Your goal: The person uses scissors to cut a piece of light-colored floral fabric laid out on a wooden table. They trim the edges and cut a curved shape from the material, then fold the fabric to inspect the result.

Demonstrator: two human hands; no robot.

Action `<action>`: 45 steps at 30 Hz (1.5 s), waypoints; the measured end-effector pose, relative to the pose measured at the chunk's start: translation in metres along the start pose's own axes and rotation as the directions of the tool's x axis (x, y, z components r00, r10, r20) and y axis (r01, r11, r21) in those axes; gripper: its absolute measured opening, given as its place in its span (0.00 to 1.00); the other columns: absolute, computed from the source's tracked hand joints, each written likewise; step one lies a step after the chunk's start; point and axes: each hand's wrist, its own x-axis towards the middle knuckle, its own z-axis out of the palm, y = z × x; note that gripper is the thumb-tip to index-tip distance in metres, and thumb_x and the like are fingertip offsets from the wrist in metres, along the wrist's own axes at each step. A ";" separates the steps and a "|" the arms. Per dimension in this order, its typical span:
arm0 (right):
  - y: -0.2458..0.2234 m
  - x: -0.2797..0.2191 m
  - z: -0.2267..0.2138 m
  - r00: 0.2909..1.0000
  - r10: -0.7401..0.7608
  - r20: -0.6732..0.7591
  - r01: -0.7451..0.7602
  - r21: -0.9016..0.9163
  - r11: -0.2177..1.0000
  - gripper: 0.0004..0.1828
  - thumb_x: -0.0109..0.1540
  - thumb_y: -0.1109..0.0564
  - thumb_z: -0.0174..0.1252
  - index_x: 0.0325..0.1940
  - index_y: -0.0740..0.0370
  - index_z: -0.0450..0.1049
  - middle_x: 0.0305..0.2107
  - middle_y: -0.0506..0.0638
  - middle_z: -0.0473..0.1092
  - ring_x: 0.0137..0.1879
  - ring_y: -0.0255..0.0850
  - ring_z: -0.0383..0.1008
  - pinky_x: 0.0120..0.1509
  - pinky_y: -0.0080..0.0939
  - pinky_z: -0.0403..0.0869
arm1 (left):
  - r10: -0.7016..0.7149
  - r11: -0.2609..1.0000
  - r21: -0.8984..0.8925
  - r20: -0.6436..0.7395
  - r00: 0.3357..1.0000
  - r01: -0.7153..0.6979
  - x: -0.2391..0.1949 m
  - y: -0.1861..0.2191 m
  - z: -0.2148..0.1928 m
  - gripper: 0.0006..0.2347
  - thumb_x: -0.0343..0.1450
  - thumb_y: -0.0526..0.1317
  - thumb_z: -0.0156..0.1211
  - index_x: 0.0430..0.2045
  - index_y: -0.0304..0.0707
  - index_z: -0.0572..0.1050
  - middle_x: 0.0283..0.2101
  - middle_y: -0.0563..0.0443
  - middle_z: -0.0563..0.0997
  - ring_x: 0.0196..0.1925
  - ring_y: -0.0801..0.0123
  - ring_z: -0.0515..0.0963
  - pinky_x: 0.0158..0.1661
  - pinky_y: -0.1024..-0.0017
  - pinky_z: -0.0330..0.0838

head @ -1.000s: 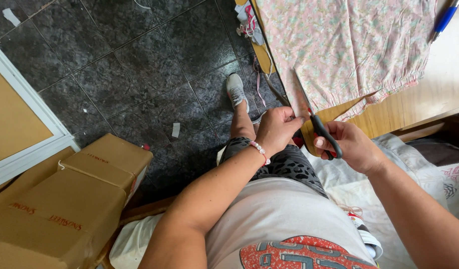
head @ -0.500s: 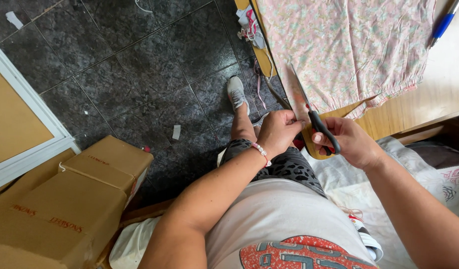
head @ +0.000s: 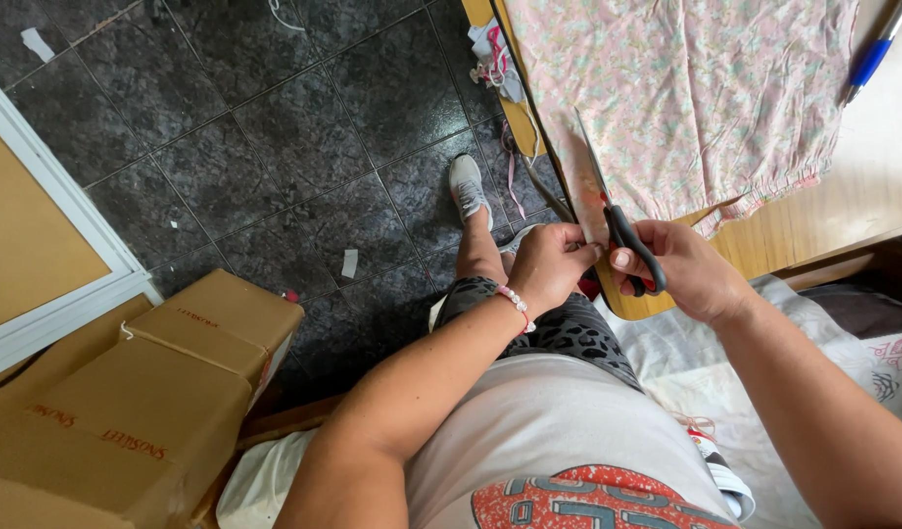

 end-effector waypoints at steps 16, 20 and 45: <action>-0.010 0.008 0.001 1.000 -0.008 0.015 0.008 -0.017 1.000 0.23 0.66 0.49 0.83 0.39 0.72 0.82 0.25 0.65 0.81 0.30 0.52 0.87 0.29 0.37 0.73 | -0.030 0.999 0.032 0.000 1.000 0.030 -0.025 0.020 -0.020 0.11 0.72 0.51 0.74 0.34 0.47 0.91 0.21 0.53 0.85 0.40 0.55 0.92 0.47 0.56 0.87; -0.003 0.016 -0.004 1.000 -0.023 0.003 0.023 -0.011 1.000 0.24 0.67 0.49 0.83 0.40 0.73 0.82 0.25 0.66 0.81 0.31 0.53 0.86 0.30 0.38 0.74 | -0.018 0.998 0.066 -0.010 1.000 0.018 -0.025 0.024 -0.023 0.12 0.72 0.51 0.73 0.35 0.44 0.91 0.23 0.51 0.87 0.42 0.51 0.93 0.49 0.53 0.87; -0.010 0.032 0.007 0.995 -0.092 -0.036 0.093 0.026 0.995 0.20 0.67 0.53 0.82 0.40 0.73 0.81 0.23 0.65 0.80 0.28 0.50 0.85 0.24 0.34 0.69 | -0.012 0.998 0.068 0.051 0.999 0.008 -0.017 0.016 -0.019 0.14 0.73 0.54 0.73 0.36 0.44 0.91 0.28 0.50 0.91 0.47 0.45 0.95 0.50 0.52 0.88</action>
